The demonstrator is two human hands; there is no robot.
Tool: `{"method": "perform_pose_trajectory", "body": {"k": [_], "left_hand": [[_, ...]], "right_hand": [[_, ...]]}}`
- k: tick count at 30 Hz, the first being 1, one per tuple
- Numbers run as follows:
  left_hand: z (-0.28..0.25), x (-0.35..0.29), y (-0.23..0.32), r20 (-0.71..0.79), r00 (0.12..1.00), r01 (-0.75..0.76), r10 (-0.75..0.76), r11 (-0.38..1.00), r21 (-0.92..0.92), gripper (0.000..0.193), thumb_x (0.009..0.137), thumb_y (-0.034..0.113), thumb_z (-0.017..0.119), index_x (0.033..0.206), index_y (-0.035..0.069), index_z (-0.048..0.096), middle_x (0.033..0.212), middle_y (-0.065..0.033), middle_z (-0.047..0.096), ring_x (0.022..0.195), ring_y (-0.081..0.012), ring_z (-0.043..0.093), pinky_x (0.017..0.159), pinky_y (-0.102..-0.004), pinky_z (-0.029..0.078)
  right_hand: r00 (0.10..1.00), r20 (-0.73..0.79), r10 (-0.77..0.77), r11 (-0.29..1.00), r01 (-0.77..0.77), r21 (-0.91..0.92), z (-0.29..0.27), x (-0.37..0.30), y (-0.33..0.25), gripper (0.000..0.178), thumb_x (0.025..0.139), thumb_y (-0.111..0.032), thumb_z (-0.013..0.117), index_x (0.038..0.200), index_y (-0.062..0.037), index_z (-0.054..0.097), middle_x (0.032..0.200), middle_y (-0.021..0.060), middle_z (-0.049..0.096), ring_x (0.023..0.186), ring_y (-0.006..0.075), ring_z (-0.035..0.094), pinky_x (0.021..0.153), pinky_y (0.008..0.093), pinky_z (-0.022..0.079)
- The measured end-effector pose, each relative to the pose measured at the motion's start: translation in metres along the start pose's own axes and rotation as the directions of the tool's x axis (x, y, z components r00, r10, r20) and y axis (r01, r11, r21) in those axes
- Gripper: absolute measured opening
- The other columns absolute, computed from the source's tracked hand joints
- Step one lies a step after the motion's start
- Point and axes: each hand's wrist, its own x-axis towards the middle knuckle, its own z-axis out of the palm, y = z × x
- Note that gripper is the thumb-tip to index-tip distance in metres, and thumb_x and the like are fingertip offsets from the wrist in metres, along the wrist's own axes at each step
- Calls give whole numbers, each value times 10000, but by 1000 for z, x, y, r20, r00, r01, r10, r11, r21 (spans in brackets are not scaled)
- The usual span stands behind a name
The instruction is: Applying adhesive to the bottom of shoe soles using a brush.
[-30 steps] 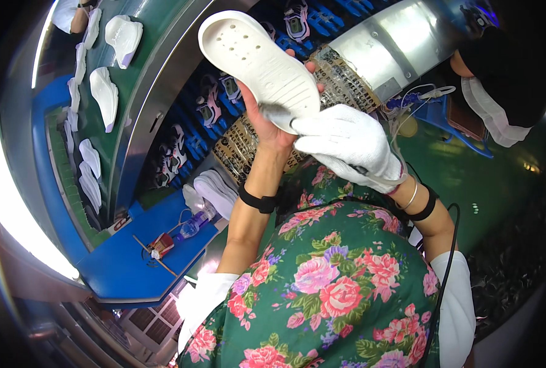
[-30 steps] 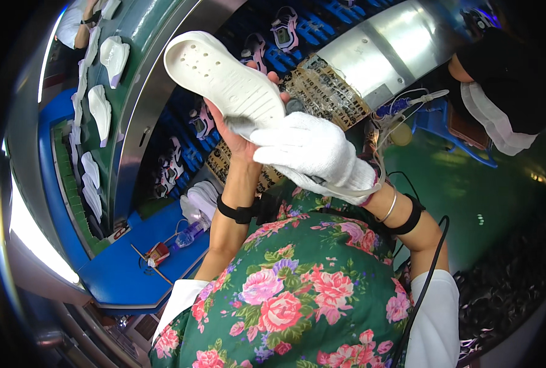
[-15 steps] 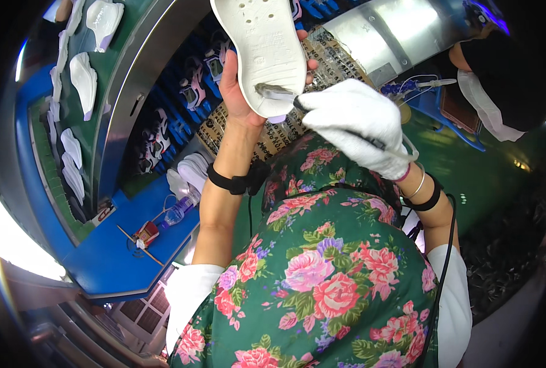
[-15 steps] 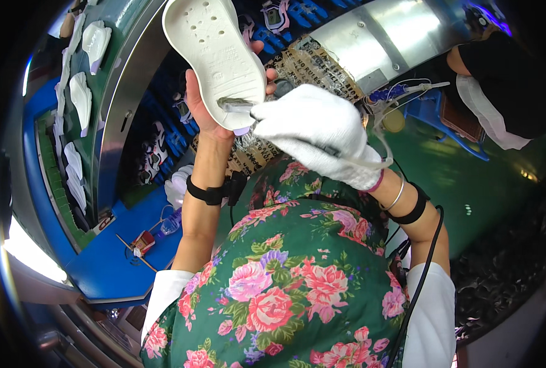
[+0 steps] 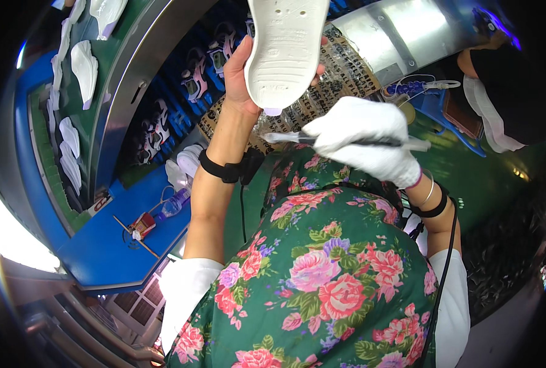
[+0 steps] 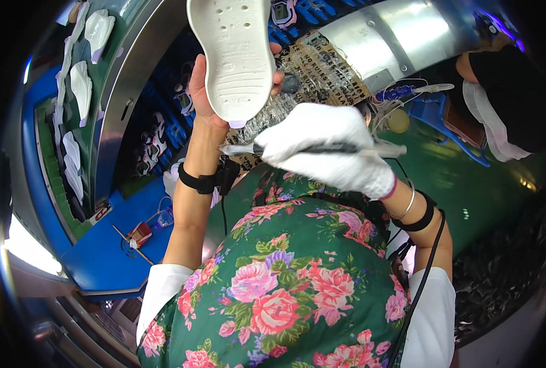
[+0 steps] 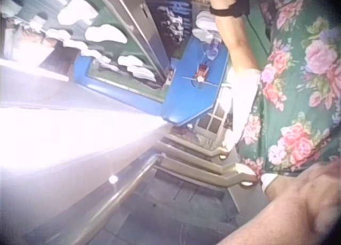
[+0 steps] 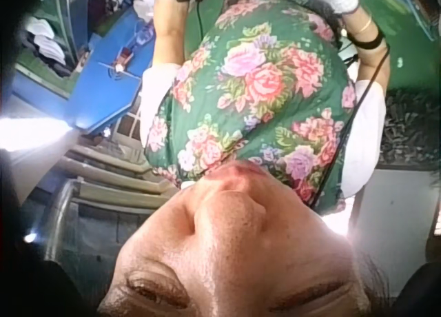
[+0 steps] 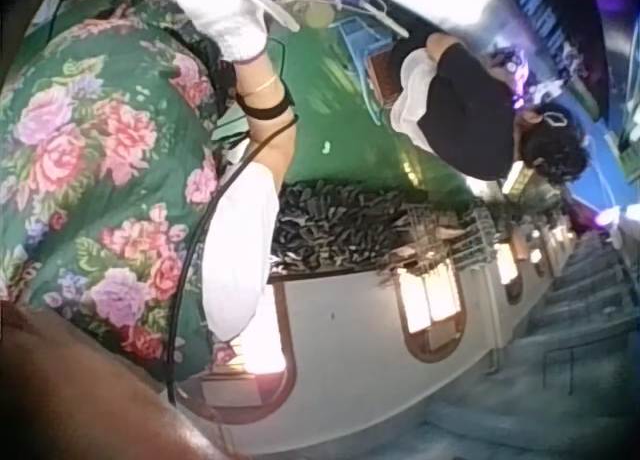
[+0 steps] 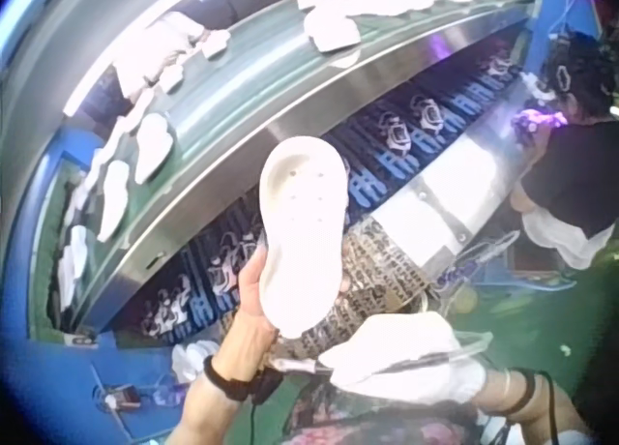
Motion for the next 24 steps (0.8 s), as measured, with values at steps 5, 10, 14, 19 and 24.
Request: {"method": "perform_pose_trajectory", "body": {"k": [5, 10, 14, 19, 24], "left_hand": [[4, 3, -6, -33, 999, 27, -29, 999, -44, 792, 961, 577, 436, 1549, 76, 265, 1480, -331, 348, 1193, -517, 532, 994, -590, 476], [6, 13, -8, -15, 999, 46, -48, 991, -126, 714, 1003, 532, 336, 1534, 55, 308, 1443, -332, 421, 1159, -501, 581, 990, -541, 499], [-6, 10, -10, -67, 996, 54, -63, 990, -128, 731, 991, 567, 384, 1550, 106, 287, 1494, -313, 348, 1157, -506, 560, 938, -589, 499], [7, 9, -22, -33, 999, 4, -9, 989, -147, 718, 1003, 539, 369, 1533, 58, 304, 1430, -322, 438, 1166, -480, 582, 896, -561, 552], [7, -3, -46, -221, 974, -3, -59, 963, -271, 695, 1008, 559, 363, 1495, 63, 373, 1376, -298, 497, 1138, -454, 592, 907, -564, 528]], "right_hand": [[922, -314, 227, 971, -189, 147, -8, 4, 0, 144, 789, 27, 742, 932, 20, 747, 1003, 135, 742, 906, 166, 701, 805, 292, 555], [965, -36, -261, 852, 212, -478, -11, 9, 2, 198, 738, 21, 786, 917, -55, 746, 992, 131, 740, 863, 251, 709, 758, 331, 552], [999, 13, 33, 992, -31, -122, 0, -4, 0, 152, 766, -7, 759, 909, -59, 760, 950, 119, 747, 823, 225, 708, 759, 326, 564], [820, -212, 532, 775, -371, 511, -13, -1, -9, 167, 761, 88, 683, 912, 31, 726, 1022, 220, 722, 763, 182, 684, 687, 280, 558], [961, -248, 122, 957, -180, -227, -51, 22, -2, 185, 783, 18, 757, 968, 12, 760, 986, 115, 752, 877, 156, 709, 797, 292, 559]]}}
